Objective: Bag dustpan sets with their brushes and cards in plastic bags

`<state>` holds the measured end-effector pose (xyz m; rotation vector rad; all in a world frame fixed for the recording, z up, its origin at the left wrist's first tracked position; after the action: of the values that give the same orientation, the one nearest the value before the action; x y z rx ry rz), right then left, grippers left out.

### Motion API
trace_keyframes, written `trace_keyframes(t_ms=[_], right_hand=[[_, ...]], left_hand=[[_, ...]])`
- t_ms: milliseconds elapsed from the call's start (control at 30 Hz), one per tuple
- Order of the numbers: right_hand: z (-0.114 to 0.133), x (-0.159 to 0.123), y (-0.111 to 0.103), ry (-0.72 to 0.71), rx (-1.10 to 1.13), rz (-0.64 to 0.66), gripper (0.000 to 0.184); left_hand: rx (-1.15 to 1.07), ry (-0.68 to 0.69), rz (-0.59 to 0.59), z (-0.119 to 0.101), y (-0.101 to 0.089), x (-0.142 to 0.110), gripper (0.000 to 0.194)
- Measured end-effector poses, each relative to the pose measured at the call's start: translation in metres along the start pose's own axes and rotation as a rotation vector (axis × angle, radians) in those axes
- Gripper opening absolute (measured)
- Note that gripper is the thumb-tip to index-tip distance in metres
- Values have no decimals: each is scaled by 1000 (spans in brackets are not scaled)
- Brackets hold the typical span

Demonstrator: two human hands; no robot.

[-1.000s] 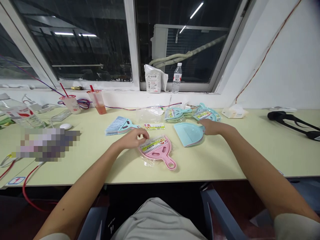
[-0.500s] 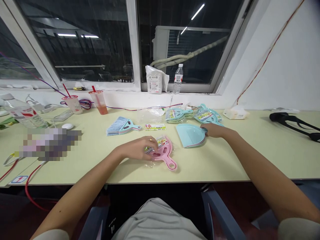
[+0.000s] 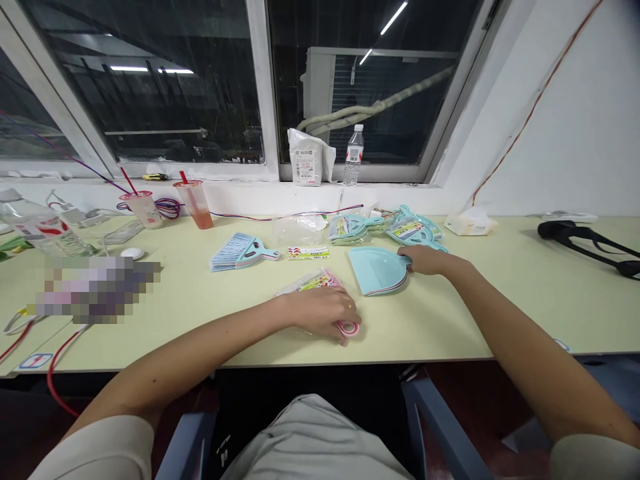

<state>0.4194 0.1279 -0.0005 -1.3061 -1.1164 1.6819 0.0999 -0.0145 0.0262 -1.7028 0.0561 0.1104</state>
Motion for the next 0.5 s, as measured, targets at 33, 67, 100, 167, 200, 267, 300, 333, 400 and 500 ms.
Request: trace_keyframes(t_ms=[33,67,100,167,200,267,300,333,400,500], right_hand=[[1,-3,0,-4,2,-13,28],[3,-6,0,-11,1,-24,30],[6,-10,0,-23,0,-30,30],[17,-17,1,-67,6,-15,26],[25,-21,2,-99,13,1,23],[46,-28,2,-171,30,32,18],[60,-31,2,-208,35,40,18],[74,-34,2,-244,42,45,19],[106,-39,2,-315,58,51,21],[155,-43,7,-409,114,53,20]], left_hand=[[-1,-9,9,1,0,1,20],[-2,-27,3,1,-3,-1,21],[-8,-50,-13,1,-7,-4,24],[-42,-111,-57,-2,-21,-15,32],[-68,-146,-80,-3,-30,-21,35],[-106,-203,-120,-5,-52,-30,36],[-111,-223,-143,-6,-64,-32,35],[-106,-246,-160,-5,-76,-34,32],[-87,-282,-205,0,-97,-32,28],[-72,-286,-271,12,-119,-22,23]])
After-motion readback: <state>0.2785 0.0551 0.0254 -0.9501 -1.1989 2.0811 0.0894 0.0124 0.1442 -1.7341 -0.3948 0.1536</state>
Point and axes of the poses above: each hand's wrist, its own x-axis towards the middle knuckle, its own y-axis out of the palm, z = x × y, the point moved 5 cm from there along x, towards the middle knuckle, and after that the axes turned 11 degrees about z, right-handed, at the moved point
